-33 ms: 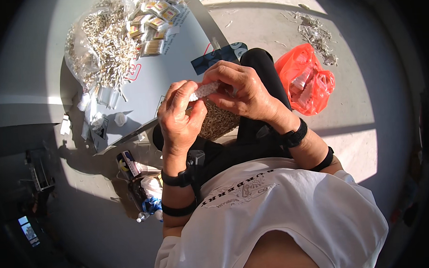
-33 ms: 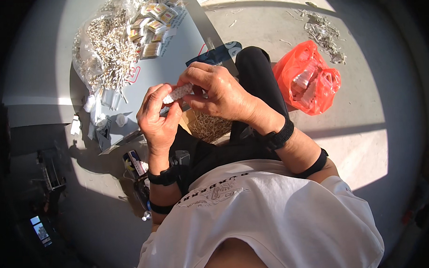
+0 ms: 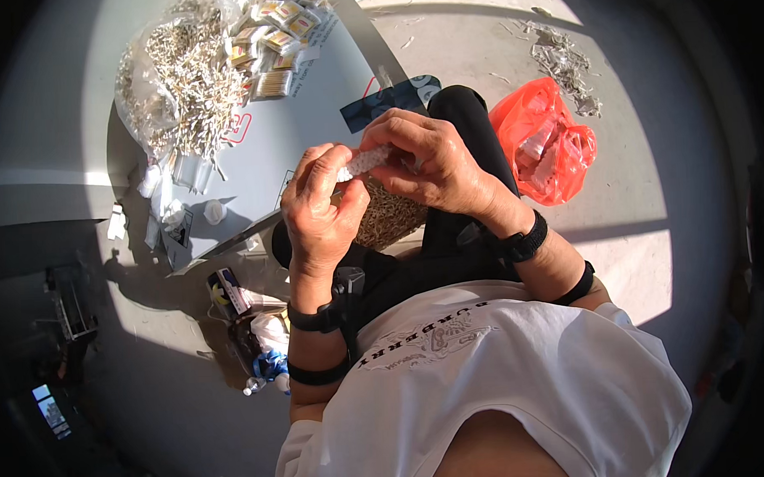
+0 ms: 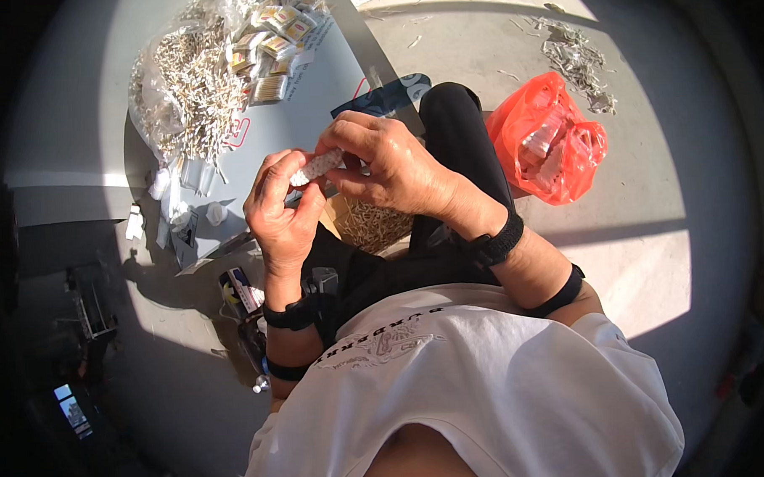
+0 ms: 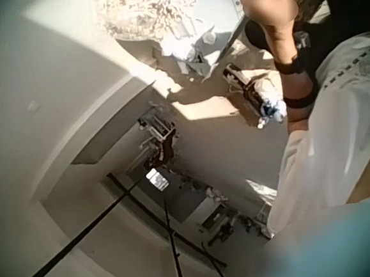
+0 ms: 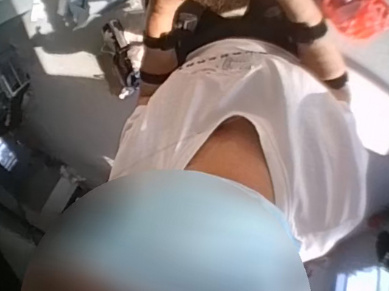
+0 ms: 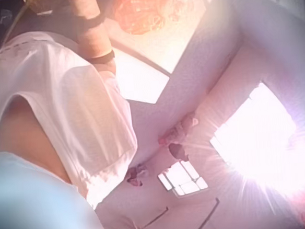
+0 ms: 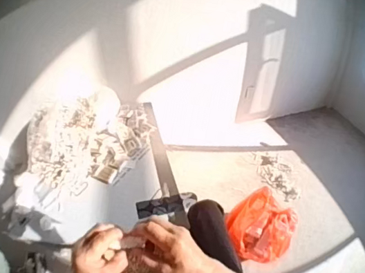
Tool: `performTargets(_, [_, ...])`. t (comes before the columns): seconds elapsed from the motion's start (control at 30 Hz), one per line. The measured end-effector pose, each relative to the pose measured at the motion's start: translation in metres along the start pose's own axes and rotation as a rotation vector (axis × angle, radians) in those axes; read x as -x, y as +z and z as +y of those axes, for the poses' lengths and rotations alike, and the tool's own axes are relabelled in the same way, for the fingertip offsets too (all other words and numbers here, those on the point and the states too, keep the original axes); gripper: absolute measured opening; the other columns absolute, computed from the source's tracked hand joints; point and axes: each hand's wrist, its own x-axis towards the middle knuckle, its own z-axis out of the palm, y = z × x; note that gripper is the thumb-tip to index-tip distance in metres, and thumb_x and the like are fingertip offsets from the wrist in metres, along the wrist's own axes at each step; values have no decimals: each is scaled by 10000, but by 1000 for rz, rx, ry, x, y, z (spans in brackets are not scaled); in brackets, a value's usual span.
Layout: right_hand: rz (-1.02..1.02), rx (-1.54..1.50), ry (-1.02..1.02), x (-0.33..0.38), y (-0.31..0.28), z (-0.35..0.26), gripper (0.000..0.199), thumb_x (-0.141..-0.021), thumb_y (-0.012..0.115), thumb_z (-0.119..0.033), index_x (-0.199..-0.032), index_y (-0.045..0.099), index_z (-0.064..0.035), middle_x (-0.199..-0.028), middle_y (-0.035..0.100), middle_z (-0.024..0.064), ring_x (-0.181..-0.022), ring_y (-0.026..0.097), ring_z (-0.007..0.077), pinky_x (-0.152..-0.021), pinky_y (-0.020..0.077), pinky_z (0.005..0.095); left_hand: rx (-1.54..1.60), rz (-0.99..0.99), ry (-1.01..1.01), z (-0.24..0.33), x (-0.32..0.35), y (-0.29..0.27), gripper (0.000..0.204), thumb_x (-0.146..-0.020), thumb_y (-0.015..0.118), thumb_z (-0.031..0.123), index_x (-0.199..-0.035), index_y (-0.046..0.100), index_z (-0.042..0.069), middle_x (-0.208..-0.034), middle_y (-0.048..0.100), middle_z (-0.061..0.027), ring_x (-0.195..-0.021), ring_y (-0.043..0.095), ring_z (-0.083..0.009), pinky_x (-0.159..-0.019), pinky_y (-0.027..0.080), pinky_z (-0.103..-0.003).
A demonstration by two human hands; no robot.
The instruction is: The person is manually packaging small bundles of wooden toothpicks into plastic sleeves.
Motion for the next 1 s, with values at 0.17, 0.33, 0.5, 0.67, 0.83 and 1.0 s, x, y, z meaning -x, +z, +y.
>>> performTargets(0.17, [4, 56, -91, 0, 4, 4, 318, -712, 682, 35, -1006, 568, -4, -908, 580, 119, -746, 634, 285, -646, 526, 342, 15, 33, 37, 1, -1, 1, 356, -655, 627, -84, -999, 608, 3, -940, 656, -137, -821, 640, -276, -747, 521, -342])
performTargets(0.33, [35, 23, -85, 3, 7, 5, 274, -714, 664, 21, -973, 581, -6, -894, 579, 116, -736, 622, 286, -640, 522, 341, 32, 37, 39, 3, -1, 0, 342, -653, 634, -82, -982, 610, 6, -917, 656, -135, -810, 639, -270, -743, 516, -333])
performTargets(0.5, [16, 0, -55, 1, 4, 5, 292, -695, 674, 46, -971, 591, -7, -894, 584, 104, -748, 628, 267, -623, 518, 323, 67, -7, -53, 4, -2, -5, 315, -643, 690, -60, -941, 613, 6, -878, 643, -132, -769, 644, -299, -705, 529, -361])
performTargets(0.67, [14, 29, -119, 1, 4, 6, 340, -676, 686, 73, -992, 600, -17, -899, 591, 90, -765, 628, 244, -616, 515, 311, 60, -34, 21, 1, -5, -6, 320, -644, 701, -72, -942, 612, 5, -865, 638, -130, -742, 636, -288, -673, 525, -345])
performTargets(0.83, [-16, -38, -89, 2, 3, 15, 384, -672, 739, 25, -1036, 629, -32, -947, 622, 81, -806, 620, 239, -676, 512, 324, 79, -15, -14, 7, -2, -2, 273, -696, 715, -63, -942, 618, 5, -853, 650, -104, -756, 620, -222, -693, 499, -302])
performTargets(1.0, [50, 9, 63, 8, 10, 32, 465, -712, 766, -39, -1164, 656, -57, -1130, 646, 47, -1023, 586, 173, -889, 453, 311, 163, 1, -112, 14, -5, 3, 247, -730, 751, -20, -944, 632, 12, -866, 660, -93, -780, 624, -199, -714, 501, -300])
